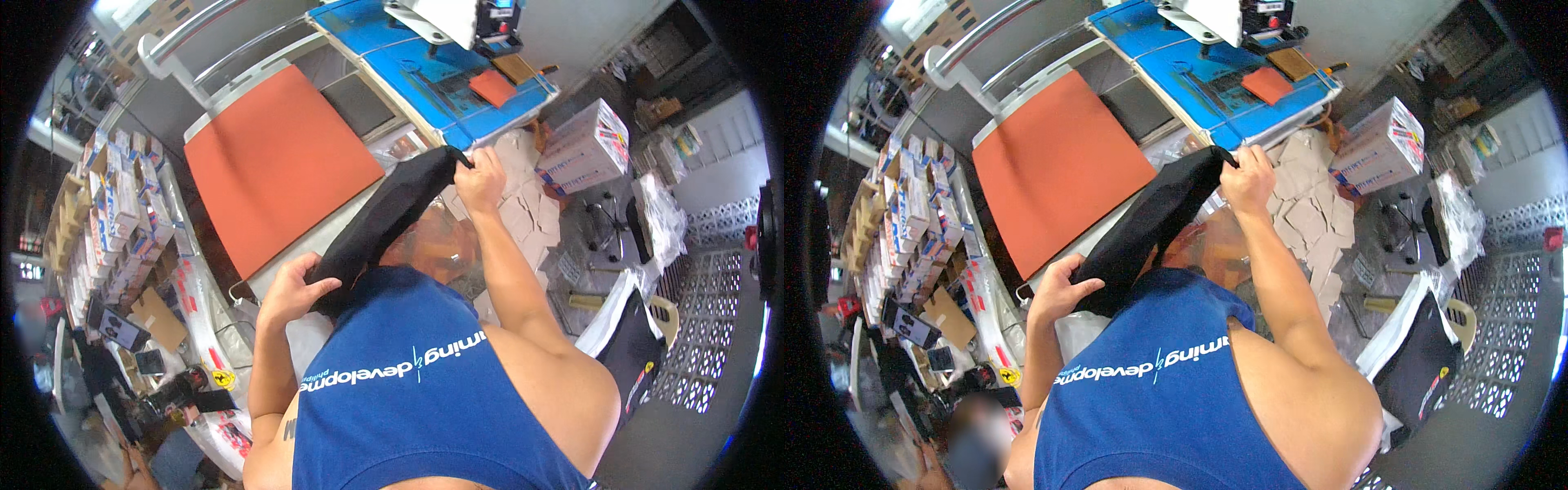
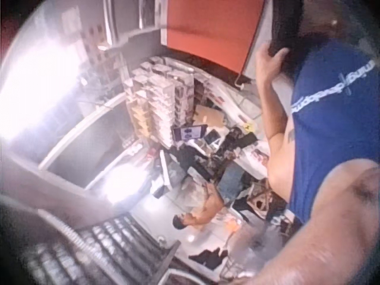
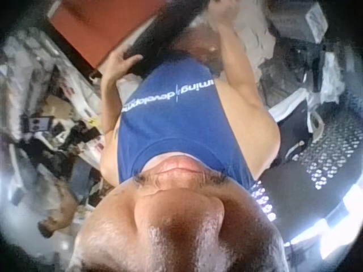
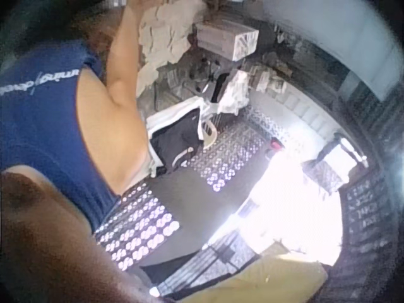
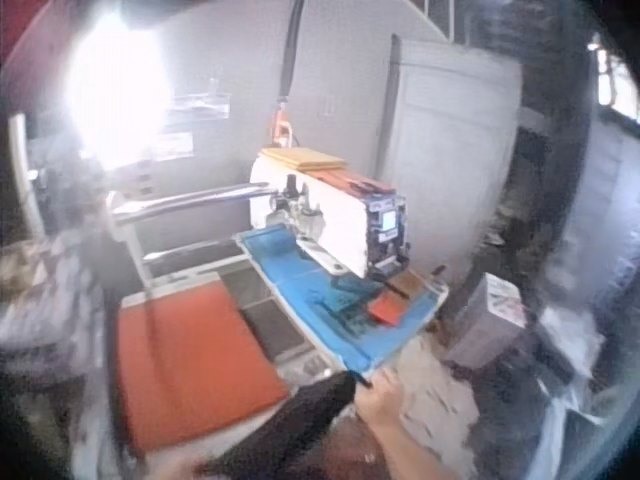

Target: The person places a black t-shirt on a heat press, aligns a Ferrari SF25 transfer sheet on the chest, closes the press, and then removes the finished shirt. The person then places another black t-shirt on the press and aligns a small rectangular transfer on the chest area.

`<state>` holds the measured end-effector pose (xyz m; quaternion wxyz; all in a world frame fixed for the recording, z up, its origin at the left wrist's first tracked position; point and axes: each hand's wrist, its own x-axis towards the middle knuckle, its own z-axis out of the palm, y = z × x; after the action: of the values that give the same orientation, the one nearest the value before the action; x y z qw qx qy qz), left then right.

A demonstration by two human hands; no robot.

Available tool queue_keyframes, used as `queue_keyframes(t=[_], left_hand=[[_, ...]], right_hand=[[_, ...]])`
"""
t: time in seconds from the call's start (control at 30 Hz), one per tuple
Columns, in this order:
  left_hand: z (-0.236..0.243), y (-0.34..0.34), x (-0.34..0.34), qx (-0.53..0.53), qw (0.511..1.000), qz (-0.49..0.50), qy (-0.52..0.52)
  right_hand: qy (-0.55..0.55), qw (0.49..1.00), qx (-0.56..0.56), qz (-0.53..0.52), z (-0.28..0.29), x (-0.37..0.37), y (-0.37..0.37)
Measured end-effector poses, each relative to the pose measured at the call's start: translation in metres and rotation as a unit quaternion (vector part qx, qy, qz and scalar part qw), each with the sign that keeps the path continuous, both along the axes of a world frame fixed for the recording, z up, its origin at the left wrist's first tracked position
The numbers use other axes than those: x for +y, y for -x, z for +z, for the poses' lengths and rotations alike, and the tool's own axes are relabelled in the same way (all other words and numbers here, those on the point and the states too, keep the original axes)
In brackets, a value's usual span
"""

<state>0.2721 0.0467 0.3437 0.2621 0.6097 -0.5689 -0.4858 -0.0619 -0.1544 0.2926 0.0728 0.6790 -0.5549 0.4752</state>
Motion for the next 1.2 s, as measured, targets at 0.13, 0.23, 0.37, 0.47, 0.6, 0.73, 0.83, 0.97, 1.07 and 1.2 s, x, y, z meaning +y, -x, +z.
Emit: queue_keyframes(t=[0.13, 0.23, 0.37, 0.47, 0.6, 0.73, 0.83, 0.97, 1.07, 1.2], left_hand=[[-0.009, 0.006, 0.011, -0.093, 0.993, 0.064, -0.034], [-0.017, 0.009, 0.024, -0.112, 0.987, 0.075, -0.092], [-0.039, 0.016, 0.036, -0.102, 0.986, 0.129, 0.004], [-0.054, 0.023, 0.035, -0.123, 0.956, 0.243, 0.108], [-0.058, 0.027, 0.03, -0.094, 0.913, 0.345, 0.195], [-0.051, 0.026, 0.029, -0.136, 0.902, 0.353, 0.205], [-0.053, 0.029, 0.034, -0.159, 0.901, 0.351, 0.198], [-0.058, 0.031, 0.053, -0.129, 0.906, 0.35, 0.202], [-0.053, 0.018, 0.08, -0.095, 0.891, 0.383, 0.226], [-0.028, -0.022, 0.121, -0.017, 0.863, 0.466, 0.192]], right_hand=[[-0.006, 1.0, 0.003, 0.002, 0.001, -0.007, 0.003], [-0.004, 1.0, 0.012, 0.02, 0.002, -0.012, 0.009], [0.005, 0.999, 0.025, 0.021, 0.003, -0.019, 0.017], [-0.005, 0.999, 0.027, 0.023, 0.003, -0.023, 0.022], [-0.025, 0.998, 0.049, -0.002, 0.002, -0.029, 0.031], [-0.019, 0.999, 0.036, 0.017, 0.0, -0.037, 0.039], [-0.011, 0.998, 0.049, 0.028, 0.0, -0.039, 0.04], [-0.029, 0.995, 0.051, 0.08, 0.012, -0.03, 0.04], [-0.065, 0.967, 0.07, 0.237, 0.032, -0.013, 0.044], [-0.243, 0.894, 0.089, 0.367, 0.055, -0.01, 0.039]])
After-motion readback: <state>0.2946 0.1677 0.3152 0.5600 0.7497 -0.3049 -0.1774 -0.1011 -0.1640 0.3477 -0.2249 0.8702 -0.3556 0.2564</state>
